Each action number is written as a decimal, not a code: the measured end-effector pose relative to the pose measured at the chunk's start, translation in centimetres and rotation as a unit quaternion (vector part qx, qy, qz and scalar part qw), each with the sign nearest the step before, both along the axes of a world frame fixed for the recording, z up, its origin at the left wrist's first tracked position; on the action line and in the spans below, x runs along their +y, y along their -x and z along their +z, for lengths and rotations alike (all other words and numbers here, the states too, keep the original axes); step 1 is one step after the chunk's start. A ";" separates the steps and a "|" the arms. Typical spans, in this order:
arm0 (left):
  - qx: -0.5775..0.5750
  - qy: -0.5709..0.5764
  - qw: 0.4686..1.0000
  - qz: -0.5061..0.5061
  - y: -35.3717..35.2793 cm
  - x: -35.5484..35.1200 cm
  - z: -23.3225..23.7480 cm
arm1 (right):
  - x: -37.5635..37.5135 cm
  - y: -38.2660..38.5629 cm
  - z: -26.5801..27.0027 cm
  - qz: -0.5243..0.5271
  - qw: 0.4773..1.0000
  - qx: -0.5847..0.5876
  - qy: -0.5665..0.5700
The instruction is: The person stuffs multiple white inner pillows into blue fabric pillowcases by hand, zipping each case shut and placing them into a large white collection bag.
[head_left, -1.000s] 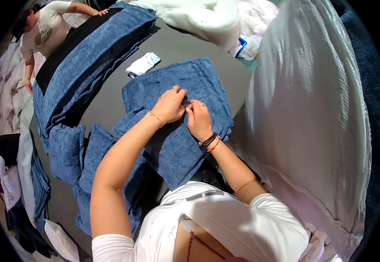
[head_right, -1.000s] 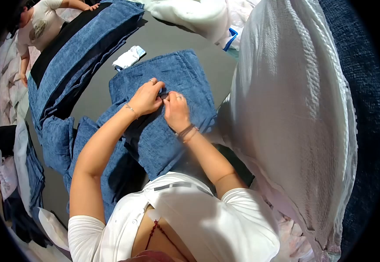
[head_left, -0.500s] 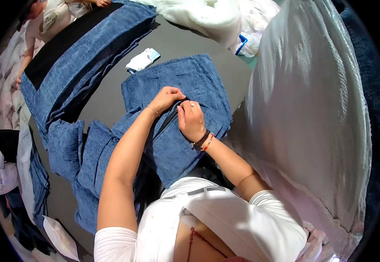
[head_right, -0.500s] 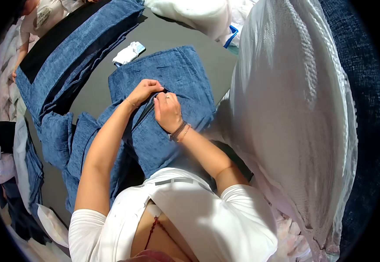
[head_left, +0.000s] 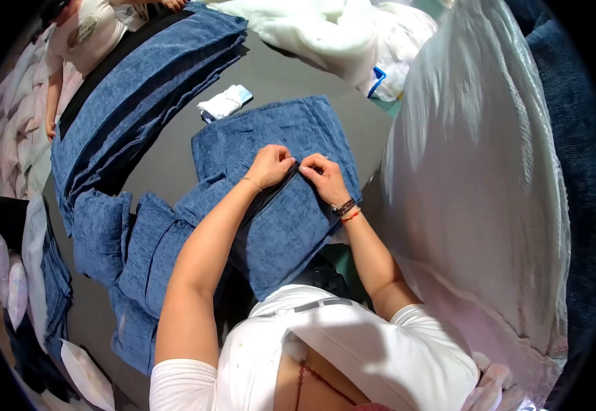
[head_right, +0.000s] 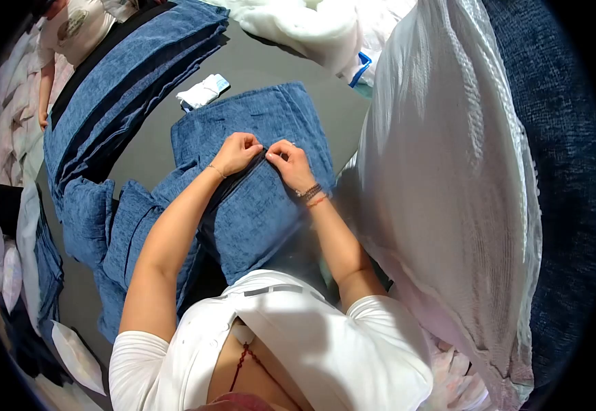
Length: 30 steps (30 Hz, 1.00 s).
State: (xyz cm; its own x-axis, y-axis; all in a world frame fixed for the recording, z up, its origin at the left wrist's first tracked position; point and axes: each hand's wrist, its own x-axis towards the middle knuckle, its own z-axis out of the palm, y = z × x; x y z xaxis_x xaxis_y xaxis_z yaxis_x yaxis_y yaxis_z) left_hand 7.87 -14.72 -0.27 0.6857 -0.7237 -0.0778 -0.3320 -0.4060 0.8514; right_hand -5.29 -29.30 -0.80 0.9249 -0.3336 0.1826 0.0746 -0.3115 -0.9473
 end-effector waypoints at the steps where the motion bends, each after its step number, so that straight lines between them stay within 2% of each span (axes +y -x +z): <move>1: -0.020 -0.015 1.000 -0.005 -0.1 0.0 0.2 | -0.3 -0.1 0.7 0.038 0.998 -0.004 0.045; 3: -0.014 0.004 1.000 -0.003 -0.1 0.1 0.0 | -0.8 -0.9 0.3 0.067 0.995 -0.028 0.064; 5: -0.009 0.024 1.000 -0.006 0.0 0.2 -0.3 | -1.2 -1.3 -0.1 0.058 0.995 0.037 0.070; 6: -0.010 0.022 1.000 0.001 0.2 0.3 -0.1 | -0.8 -1.4 -0.5 0.031 0.998 0.049 -0.020; 7: -0.012 0.020 1.000 0.009 0.3 0.3 0.1 | -0.6 -1.5 -0.9 0.031 0.998 0.047 -0.017; 9: -0.013 0.024 1.000 0.010 0.4 0.3 0.3 | 0.1 -1.5 -1.7 -0.045 0.995 0.068 -0.060; 11: -0.014 0.027 0.999 0.015 0.3 0.3 0.2 | 0.8 -1.4 -2.3 -0.052 0.997 0.022 -0.053; 14: 0.007 0.020 1.000 0.013 0.2 0.5 0.2 | 2.6 -0.1 -0.4 -0.077 0.983 -0.065 0.156; 15: 0.002 0.022 1.000 0.012 0.2 0.5 0.3 | 2.8 0.1 -0.3 -0.077 0.983 -0.064 0.157; 17: -0.003 0.026 1.000 0.011 0.3 0.5 0.3 | 3.0 0.5 -0.1 -0.057 0.939 -0.132 0.312; 18: -0.005 0.026 1.000 0.007 0.2 0.6 0.2 | 3.1 0.8 0.6 -0.034 0.932 -0.131 0.337; 21: -0.013 0.033 0.999 0.009 0.2 0.5 0.1 | 3.0 0.7 1.1 0.002 0.910 -0.105 0.401; 25: -0.027 0.048 0.998 0.022 0.3 0.5 0.2 | 2.7 -0.4 1.5 0.010 0.890 -0.135 0.436; 27: -0.037 0.037 0.998 0.025 0.2 0.6 0.2 | 2.6 -1.1 1.4 -0.002 0.894 -0.165 0.416; 29: -0.043 0.027 0.998 0.024 0.1 0.8 0.2 | 2.5 -1.3 1.1 0.014 0.902 -0.122 0.413; 30: -0.036 0.039 0.998 0.020 -0.1 0.8 0.1 | 2.6 -1.3 1.1 0.008 0.924 -0.091 0.372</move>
State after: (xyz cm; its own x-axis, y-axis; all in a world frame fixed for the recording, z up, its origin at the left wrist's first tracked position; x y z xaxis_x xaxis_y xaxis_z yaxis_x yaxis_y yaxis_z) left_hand 7.92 -13.95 -0.19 0.7166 -0.6968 0.0290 -0.3784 -0.3535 0.8555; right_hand -4.01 -26.74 0.29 0.8601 -0.0404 0.5085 0.2208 -0.8691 -0.4427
